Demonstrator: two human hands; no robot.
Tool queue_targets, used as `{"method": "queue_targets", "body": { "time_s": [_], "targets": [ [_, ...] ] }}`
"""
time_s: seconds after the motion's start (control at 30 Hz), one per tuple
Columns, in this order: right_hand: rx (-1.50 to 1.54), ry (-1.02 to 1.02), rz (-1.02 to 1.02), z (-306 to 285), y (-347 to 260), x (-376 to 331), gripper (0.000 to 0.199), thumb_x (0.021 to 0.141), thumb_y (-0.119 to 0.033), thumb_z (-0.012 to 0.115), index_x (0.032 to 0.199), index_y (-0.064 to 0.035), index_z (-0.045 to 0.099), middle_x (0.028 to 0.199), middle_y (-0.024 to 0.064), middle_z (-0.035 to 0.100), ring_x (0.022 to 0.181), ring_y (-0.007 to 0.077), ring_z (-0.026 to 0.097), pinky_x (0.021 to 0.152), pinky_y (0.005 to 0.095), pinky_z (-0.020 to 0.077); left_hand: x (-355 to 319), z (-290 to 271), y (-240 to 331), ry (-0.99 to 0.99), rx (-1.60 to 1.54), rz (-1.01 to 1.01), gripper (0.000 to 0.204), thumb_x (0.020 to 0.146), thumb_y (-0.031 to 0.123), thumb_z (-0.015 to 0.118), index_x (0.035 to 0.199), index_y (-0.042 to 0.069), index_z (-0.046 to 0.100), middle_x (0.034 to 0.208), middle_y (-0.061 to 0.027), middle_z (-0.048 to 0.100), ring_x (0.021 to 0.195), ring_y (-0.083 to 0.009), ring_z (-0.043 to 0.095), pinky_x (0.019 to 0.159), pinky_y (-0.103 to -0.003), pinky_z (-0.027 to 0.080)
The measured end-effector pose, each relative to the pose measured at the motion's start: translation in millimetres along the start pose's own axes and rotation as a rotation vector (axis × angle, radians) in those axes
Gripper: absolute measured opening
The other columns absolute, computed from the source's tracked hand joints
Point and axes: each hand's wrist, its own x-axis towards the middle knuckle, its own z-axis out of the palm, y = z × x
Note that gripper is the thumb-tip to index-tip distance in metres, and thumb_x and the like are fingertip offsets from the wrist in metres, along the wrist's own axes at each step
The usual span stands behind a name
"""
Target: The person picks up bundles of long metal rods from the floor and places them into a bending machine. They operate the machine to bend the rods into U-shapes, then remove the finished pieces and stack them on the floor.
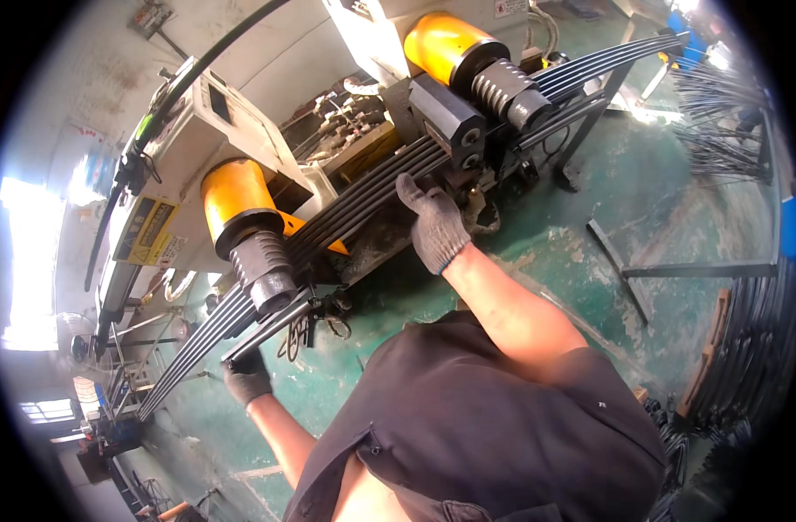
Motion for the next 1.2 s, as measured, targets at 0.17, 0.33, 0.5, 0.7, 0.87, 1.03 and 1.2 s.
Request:
{"method": "queue_targets", "body": {
  "time_s": [0.17,0.33,0.5,0.7,0.87,1.03,1.2],
  "targets": [
    [0.432,-0.169,-0.096,36,-12,21,0.022,0.100,-0.011,0.072,0.119,-0.0050,0.062,0.105,0.0101,0.071,0.096,0.0274,0.072,0.095,0.0428,0.0583,-4,97,110,0.349,-0.030,-0.195,0.066,0.110,0.060,0.036,0.126,0.006,0.070,0.122,-0.0151,0.075,0.101,-0.0334,0.070,0.091,-0.048,0.055],
    [0.435,-0.191,-0.067,38,-1,31,0.015,0.101,-0.008,0.067,0.116,-0.0051,0.063,0.099,0.0088,0.069,0.098,0.0278,0.069,0.093,0.0484,0.0597,20,79,160,0.209,0.194,0.078,0.062,0.111,0.053,0.041,0.140,0.002,0.061,0.132,-0.0174,0.071,0.119,-0.0340,0.067,0.104,-0.048,0.052],
    [0.382,-0.189,-0.066,35,2,41,0.015,0.099,-0.002,0.066,0.113,-0.0072,0.063,0.097,0.0095,0.069,0.094,0.0266,0.069,0.094,0.0468,0.0596,25,149,249,0.265,0.104,0.229,0.053,0.114,0.035,0.045,0.144,-0.008,0.056,0.138,-0.0238,0.065,0.126,-0.0342,0.064,0.113,-0.046,0.049],
    [0.397,-0.265,-0.080,33,0,38,0.019,0.097,0.002,0.066,0.113,-0.0075,0.062,0.099,0.0128,0.070,0.096,0.0280,0.069,0.097,0.0471,0.0584,42,172,304,0.238,0.796,0.531,0.045,0.113,0.028,0.051,0.131,-0.011,0.065,0.125,-0.0167,0.072,0.112,-0.0260,0.070,0.103,-0.037,0.054],
    [0.396,-0.281,-0.025,34,0,40,0.023,0.095,0.007,0.066,0.113,-0.0072,0.065,0.100,0.0096,0.068,0.096,0.0272,0.070,0.096,0.0488,0.0607,23,255,321,0.199,0.730,0.636,0.038,0.112,0.023,0.053,0.130,-0.007,0.067,0.121,-0.0149,0.074,0.114,-0.0224,0.071,0.096,-0.035,0.057],
    [0.333,-0.229,-0.082,35,-2,36,0.022,0.096,0.006,0.066,0.115,-0.0048,0.064,0.101,0.0103,0.068,0.096,0.0274,0.070,0.096,0.0503,0.0598,3,340,329,0.069,1.044,0.792,0.036,0.106,0.024,0.058,0.126,-0.004,0.070,0.115,-0.0126,0.075,0.107,-0.0197,0.072,0.092,-0.029,0.055],
    [0.290,-0.199,-0.086,46,0,28,0.024,0.096,0.007,0.067,0.117,-0.0030,0.064,0.101,0.0123,0.069,0.095,0.0287,0.070,0.094,0.0517,0.0602,-13,402,339,-0.102,0.892,0.797,0.034,0.107,0.025,0.055,0.125,0.000,0.071,0.109,-0.0112,0.076,0.103,-0.0180,0.072,0.092,-0.029,0.054]
  ]
}}
